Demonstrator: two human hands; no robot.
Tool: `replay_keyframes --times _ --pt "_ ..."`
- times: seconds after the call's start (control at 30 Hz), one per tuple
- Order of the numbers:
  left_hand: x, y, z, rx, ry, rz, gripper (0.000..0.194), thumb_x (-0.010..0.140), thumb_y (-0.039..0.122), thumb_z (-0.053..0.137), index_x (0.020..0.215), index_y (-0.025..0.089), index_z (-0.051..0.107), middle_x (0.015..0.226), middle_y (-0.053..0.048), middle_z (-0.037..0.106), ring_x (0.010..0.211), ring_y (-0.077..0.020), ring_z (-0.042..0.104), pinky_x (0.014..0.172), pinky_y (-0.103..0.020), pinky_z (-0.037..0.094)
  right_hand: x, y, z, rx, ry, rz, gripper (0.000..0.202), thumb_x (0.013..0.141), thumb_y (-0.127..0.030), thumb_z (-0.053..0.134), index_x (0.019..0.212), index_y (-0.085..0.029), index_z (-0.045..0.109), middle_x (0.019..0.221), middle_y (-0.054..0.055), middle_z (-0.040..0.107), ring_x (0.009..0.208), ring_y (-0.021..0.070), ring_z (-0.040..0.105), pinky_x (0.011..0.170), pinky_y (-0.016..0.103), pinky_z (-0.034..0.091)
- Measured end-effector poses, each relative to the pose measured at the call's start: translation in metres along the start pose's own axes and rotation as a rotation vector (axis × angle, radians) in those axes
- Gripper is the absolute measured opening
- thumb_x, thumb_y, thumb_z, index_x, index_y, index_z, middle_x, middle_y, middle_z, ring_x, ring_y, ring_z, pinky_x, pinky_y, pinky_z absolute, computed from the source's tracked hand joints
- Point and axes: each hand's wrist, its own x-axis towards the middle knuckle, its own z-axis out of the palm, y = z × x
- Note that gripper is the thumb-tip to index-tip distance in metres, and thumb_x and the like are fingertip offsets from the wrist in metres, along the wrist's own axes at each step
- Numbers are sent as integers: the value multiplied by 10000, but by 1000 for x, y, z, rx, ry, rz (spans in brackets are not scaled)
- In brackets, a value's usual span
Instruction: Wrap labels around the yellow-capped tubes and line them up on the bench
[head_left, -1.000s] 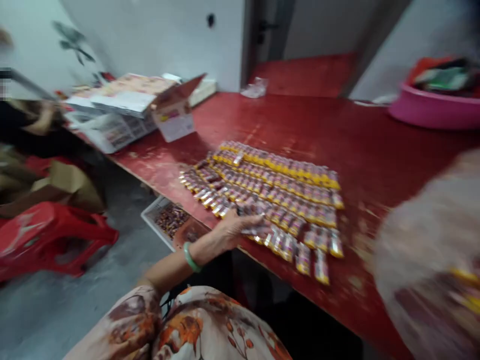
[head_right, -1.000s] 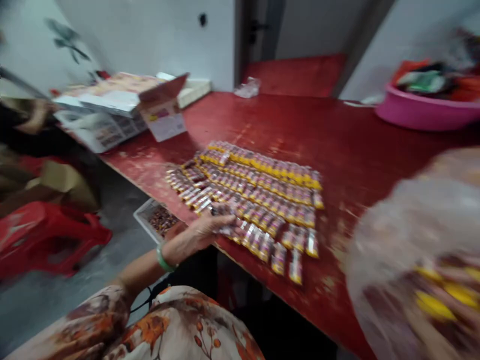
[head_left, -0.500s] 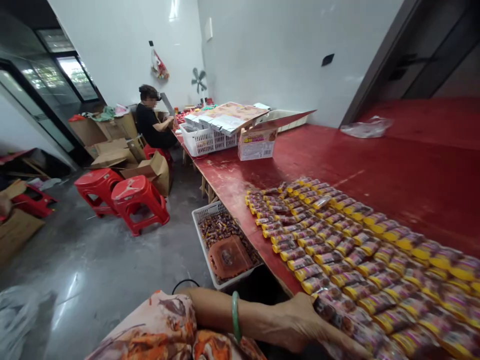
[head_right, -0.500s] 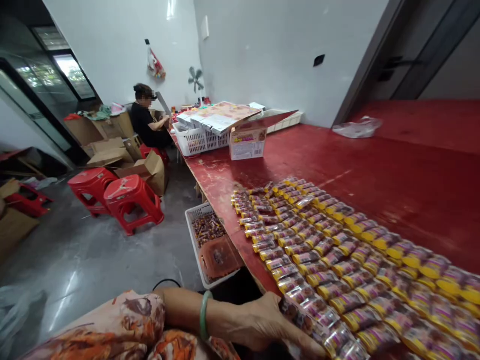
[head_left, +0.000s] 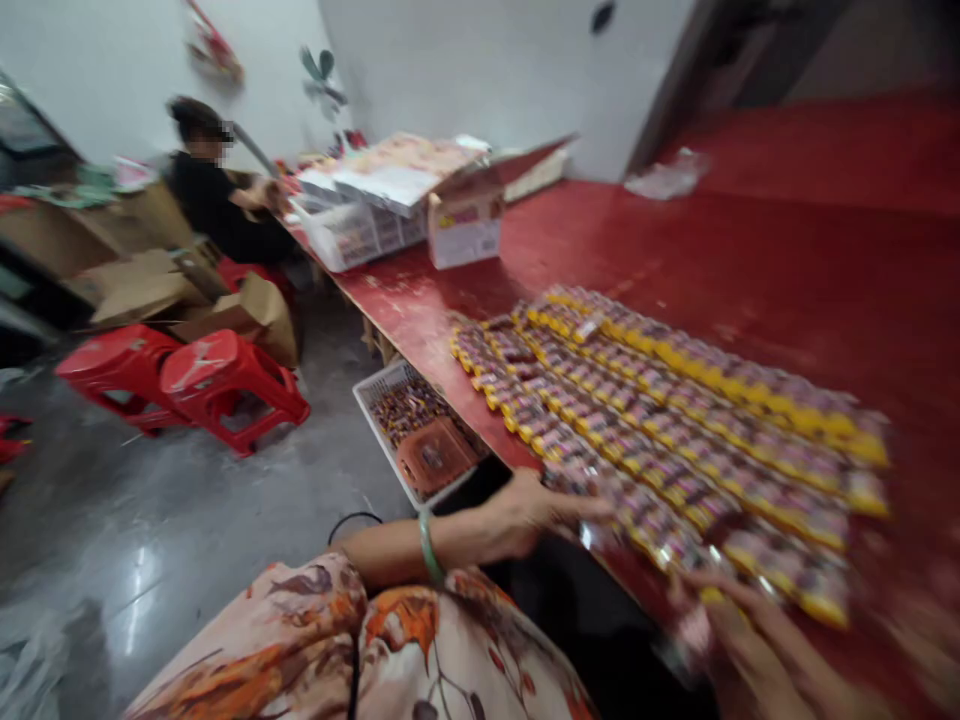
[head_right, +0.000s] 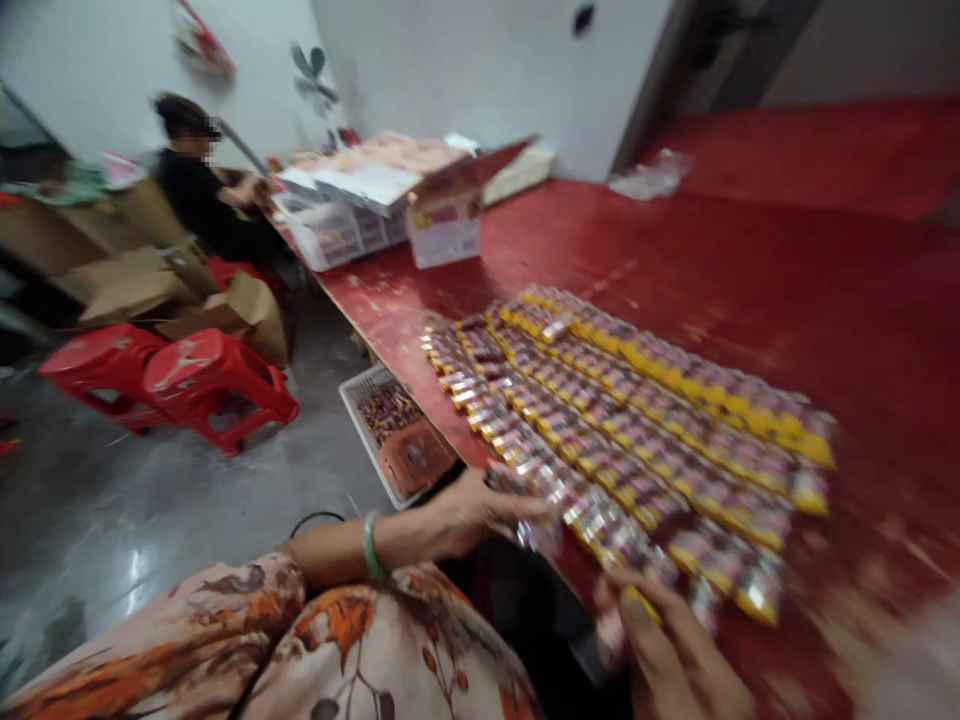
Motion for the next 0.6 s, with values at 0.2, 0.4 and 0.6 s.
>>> replay_keyframes --times 0.2,0.4,0.6 --pt "7 13 -4 -11 88 -52 379 517 328 887 766 135 677 656 10 631 547 -101 573 520 -221 469 -19 -7 -5 216 93 189 162 866 -293 612 1003 -209 620 877 68 605 711 205 601 597 340 514" --pt "11 2 3 -62 66 -141 336 558 299 878 743 125 657 634 15 623 517 -93 570 491 -212 485 -16 -11 14 139 319 -93 187 805 -162 677 972 -196 600 915 63 602 837 211 595 691 347 507" --pt "8 -3 13 -80 31 -191 275 633 291 841 738 118 654 644 11 622 514 -76 562 482 -187 492 -10 -9 20 -13 412 -245 265 777 -149 730 1009 -199 611 905 53 626 815 206 623 675 340 535"
